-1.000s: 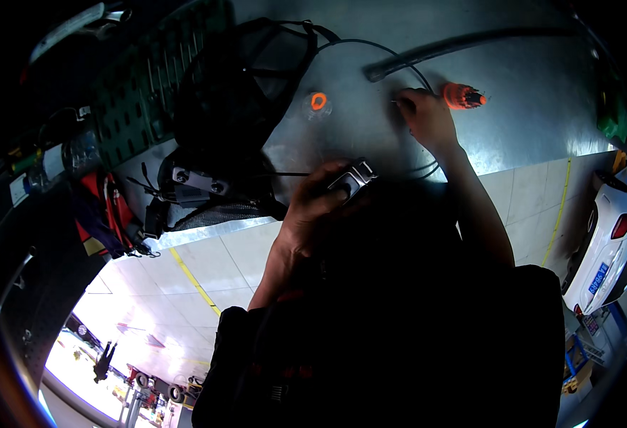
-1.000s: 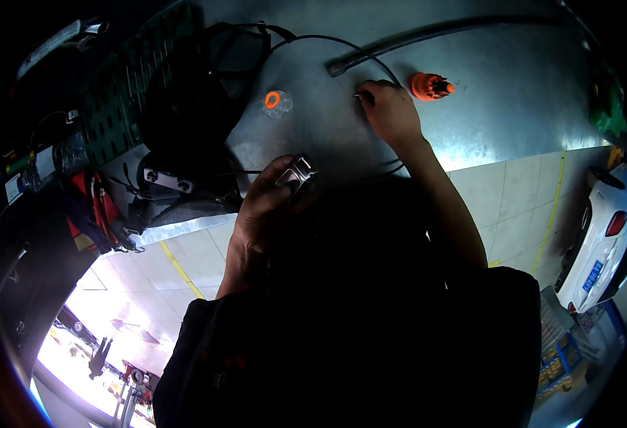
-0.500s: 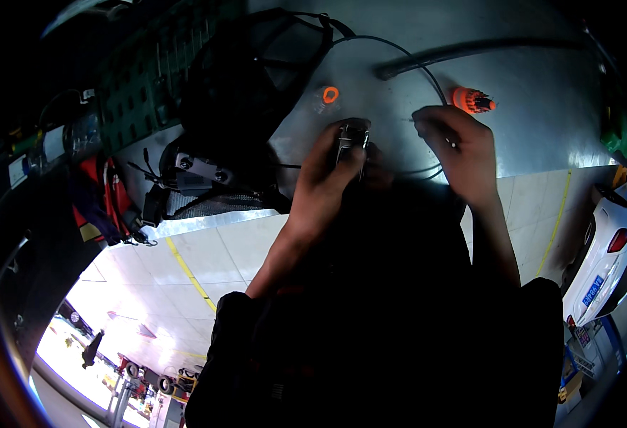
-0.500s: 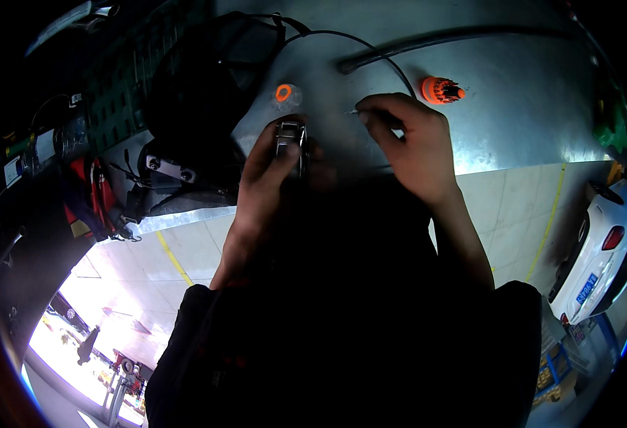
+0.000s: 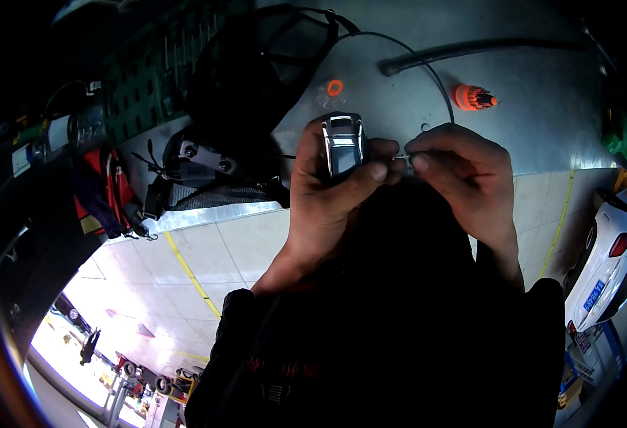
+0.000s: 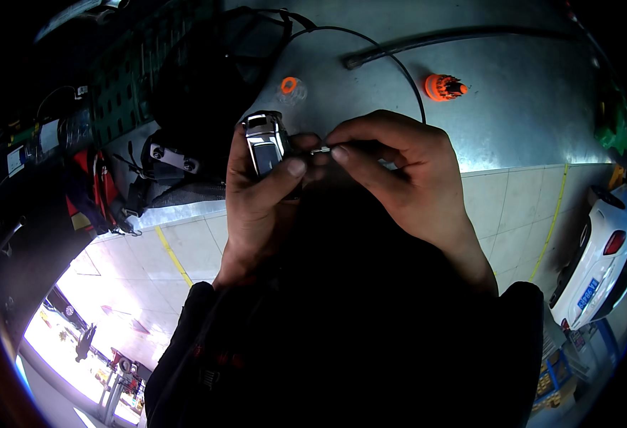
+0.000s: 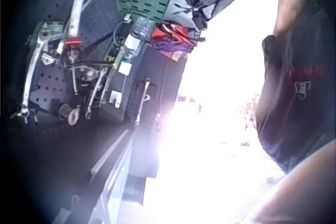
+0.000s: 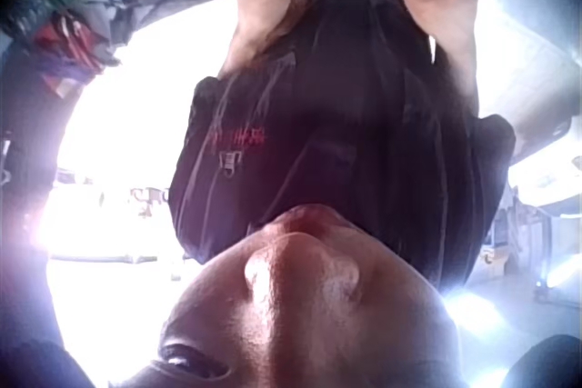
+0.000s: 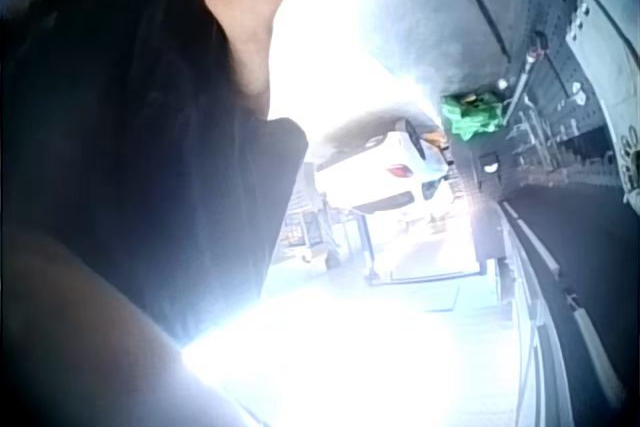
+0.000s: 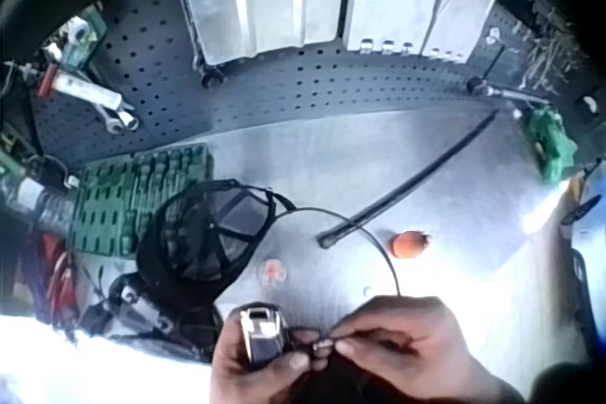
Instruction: The person walks to a workbench and uses a small metal tool to pry open the casing of a Mercedes-Benz car key fob. They manipulate the tool along the seam to separate the two halves of the fob and then reassemble it.
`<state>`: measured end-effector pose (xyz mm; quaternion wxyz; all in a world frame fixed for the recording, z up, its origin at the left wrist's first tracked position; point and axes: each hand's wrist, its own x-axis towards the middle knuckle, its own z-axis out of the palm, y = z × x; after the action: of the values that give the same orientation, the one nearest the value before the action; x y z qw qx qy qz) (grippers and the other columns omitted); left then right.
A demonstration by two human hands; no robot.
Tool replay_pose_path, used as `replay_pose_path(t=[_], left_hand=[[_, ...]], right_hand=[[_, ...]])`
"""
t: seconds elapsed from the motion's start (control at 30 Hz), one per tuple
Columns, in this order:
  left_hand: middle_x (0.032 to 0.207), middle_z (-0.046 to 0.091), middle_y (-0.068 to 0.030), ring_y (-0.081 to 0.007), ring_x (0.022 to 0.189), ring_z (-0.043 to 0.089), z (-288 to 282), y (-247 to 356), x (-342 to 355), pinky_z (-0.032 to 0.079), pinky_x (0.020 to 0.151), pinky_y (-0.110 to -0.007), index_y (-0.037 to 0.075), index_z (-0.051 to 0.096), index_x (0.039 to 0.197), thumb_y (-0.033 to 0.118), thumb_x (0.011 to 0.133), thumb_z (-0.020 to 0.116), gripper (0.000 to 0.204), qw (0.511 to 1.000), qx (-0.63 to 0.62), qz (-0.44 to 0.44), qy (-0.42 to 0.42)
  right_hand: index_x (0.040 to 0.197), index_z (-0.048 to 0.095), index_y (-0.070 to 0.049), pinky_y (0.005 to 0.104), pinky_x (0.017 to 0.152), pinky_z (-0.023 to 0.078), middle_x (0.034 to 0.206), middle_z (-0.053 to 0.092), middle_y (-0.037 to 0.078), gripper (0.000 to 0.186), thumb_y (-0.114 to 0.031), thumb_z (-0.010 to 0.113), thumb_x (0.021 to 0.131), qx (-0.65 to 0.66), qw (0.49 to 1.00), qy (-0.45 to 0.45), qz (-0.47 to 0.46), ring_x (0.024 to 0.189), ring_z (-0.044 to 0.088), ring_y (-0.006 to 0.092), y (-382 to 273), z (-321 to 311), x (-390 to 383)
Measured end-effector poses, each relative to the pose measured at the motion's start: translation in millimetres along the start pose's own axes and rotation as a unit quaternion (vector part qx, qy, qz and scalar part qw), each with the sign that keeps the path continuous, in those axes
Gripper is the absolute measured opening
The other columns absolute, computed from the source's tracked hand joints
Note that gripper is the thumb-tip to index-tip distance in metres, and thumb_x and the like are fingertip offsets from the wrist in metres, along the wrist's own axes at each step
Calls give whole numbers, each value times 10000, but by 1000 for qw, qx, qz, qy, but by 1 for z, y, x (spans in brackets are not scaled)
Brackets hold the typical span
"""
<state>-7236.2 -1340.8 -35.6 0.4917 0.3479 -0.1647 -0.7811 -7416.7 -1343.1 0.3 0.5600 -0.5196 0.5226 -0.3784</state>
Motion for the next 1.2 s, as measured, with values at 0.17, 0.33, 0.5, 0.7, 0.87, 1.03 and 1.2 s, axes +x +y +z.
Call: replay_pose_path(t=[0.17,0.33,0.5,0.7,0.87,1.03,1.2], left_hand=[[970,644,-128,-202,858,665,-1,0,-3,573,753,-327,61,437,1194,-89,837,620,429,1000,14,-3,8],[937,633,-115,-195,840,661,0,1,-3,572,736,-318,42,433,1184,-88,834,629,422,999,31,-12,7],[925,626,-100,-190,835,659,-1,-1,-2,573,731,-319,35,449,1164,-77,832,638,398,999,32,-20,2],[926,621,-87,-191,836,659,-3,-1,0,575,737,-323,41,459,1156,-58,832,649,389,999,29,-43,-5],[927,624,-91,-196,837,663,-2,-1,-1,575,738,-336,44,461,1152,-64,827,647,389,999,-6,-51,-13],[924,628,-99,-198,828,665,-4,-1,-3,574,736,-339,52,457,1154,-76,825,641,398,1000,-18,-16,-17],[920,628,-107,-196,828,664,-2,-1,-4,572,736,-335,42,439,1160,-86,818,637,416,1000,-16,-11,-9]], right_hand=[[1006,644,23,222,711,534,924,667,92,131,-8,636,879,27,999,-7,35,828,663,137,1,4,-1],[979,653,13,238,681,538,905,671,93,120,-6,648,861,-26,1000,2,-13,791,672,153,4,6,-1],[929,675,-20,251,622,535,823,671,85,127,-1,683,803,-226,966,41,-121,733,680,188,-5,9,0],[914,690,-35,244,554,527,804,668,77,149,12,702,774,-278,935,84,-201,689,677,187,-4,16,-1],[915,686,-14,243,545,526,802,663,95,154,23,707,767,-266,936,79,-216,679,674,190,-8,11,-2],[910,680,-4,255,548,527,802,660,100,151,24,711,765,-277,935,62,-213,683,672,193,-13,12,-4],[908,681,-13,259,548,524,804,661,92,153,18,716,763,-290,932,59,-208,677,667,188,-13,12,-5]])
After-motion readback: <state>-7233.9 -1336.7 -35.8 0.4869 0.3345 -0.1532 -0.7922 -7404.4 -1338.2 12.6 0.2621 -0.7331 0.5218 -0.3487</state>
